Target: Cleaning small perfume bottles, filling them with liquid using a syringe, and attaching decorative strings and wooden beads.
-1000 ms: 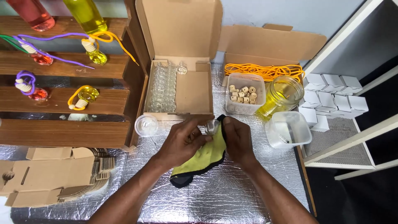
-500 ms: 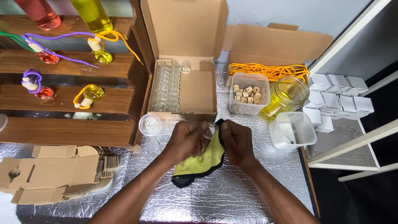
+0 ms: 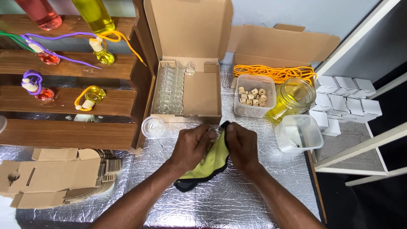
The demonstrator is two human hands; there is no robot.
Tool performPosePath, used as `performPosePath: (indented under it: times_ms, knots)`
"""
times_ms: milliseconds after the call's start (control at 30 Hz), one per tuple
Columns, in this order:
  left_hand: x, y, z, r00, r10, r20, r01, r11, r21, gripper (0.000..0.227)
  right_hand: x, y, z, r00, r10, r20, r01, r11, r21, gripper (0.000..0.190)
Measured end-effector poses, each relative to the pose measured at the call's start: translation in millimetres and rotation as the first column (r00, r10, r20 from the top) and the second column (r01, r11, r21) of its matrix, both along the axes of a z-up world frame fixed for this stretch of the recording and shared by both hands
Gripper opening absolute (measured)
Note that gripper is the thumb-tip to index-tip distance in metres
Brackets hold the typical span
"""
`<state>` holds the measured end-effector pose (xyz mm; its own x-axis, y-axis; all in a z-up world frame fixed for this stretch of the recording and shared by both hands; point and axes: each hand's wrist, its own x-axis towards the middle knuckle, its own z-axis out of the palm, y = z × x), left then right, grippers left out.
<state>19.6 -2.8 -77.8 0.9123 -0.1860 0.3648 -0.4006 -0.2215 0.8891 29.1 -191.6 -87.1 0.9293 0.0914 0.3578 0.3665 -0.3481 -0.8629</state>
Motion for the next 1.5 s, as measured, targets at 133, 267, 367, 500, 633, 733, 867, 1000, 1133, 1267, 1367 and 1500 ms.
performPosePath:
  times_ms: [133,267,367,500,633,733,867,1000,1133,1267,1367,1500]
  knots:
    - [-2,-5,19,0.892,-0.158,-0.424,0.022,0.951,-0.309,0.044,-9,6,13,0.998,0.021,0.055,-0.019,0.999,-0.04,0.047]
    - [-5,-3,37,0.884,-0.149,-0.443,0.034,0.966,-0.256,0.045,-4,3,12,0.999,0.038,-0.017,-0.039,0.998,-0.042,0.046]
    - [-8,-5,43,0.956,-0.142,-0.255,0.072,0.962,-0.264,0.018,2,-1,9,0.997,0.01,-0.07,-0.01,1.0,-0.003,0.046]
    - [-6,-1,24,0.993,-0.122,-0.005,0.118,0.967,-0.225,0.034,10,-4,3,0.989,-0.006,-0.15,0.022,0.994,0.103,0.046]
    - [-4,-3,37,0.996,-0.04,0.082,0.046,0.997,-0.067,0.017,4,-3,5,0.999,0.022,-0.027,-0.023,0.999,-0.029,0.045]
    - [-5,-7,17,0.999,-0.007,-0.041,0.004,0.997,-0.073,0.026,-4,0,3,0.995,0.023,0.099,-0.013,0.994,-0.104,0.043]
    - [-4,-3,30,0.773,-0.276,-0.572,-0.003,0.9,-0.437,0.049,-7,2,8,0.977,0.063,0.205,-0.028,0.985,-0.17,0.045]
    - [1,2,37,0.741,-0.284,-0.608,0.026,0.917,-0.397,0.056,-8,3,21,0.993,0.047,0.105,-0.028,0.984,-0.178,0.045]
    - [-2,3,30,0.884,-0.197,-0.424,0.097,0.964,-0.246,0.036,-1,-1,14,1.0,0.006,0.001,-0.006,0.997,-0.072,0.046]
    - [-9,-1,54,0.975,-0.167,-0.149,0.123,0.956,-0.266,0.016,2,-1,16,0.994,-0.025,-0.105,0.024,1.0,-0.009,0.049]
    - [-4,-2,29,0.969,-0.152,-0.192,0.101,0.962,-0.254,0.021,1,0,7,0.997,-0.022,-0.081,0.019,0.999,-0.036,0.049]
    - [-2,0,21,0.892,-0.174,-0.416,0.053,0.957,-0.286,0.046,-7,5,10,1.0,0.006,0.007,-0.005,0.991,-0.137,0.044]
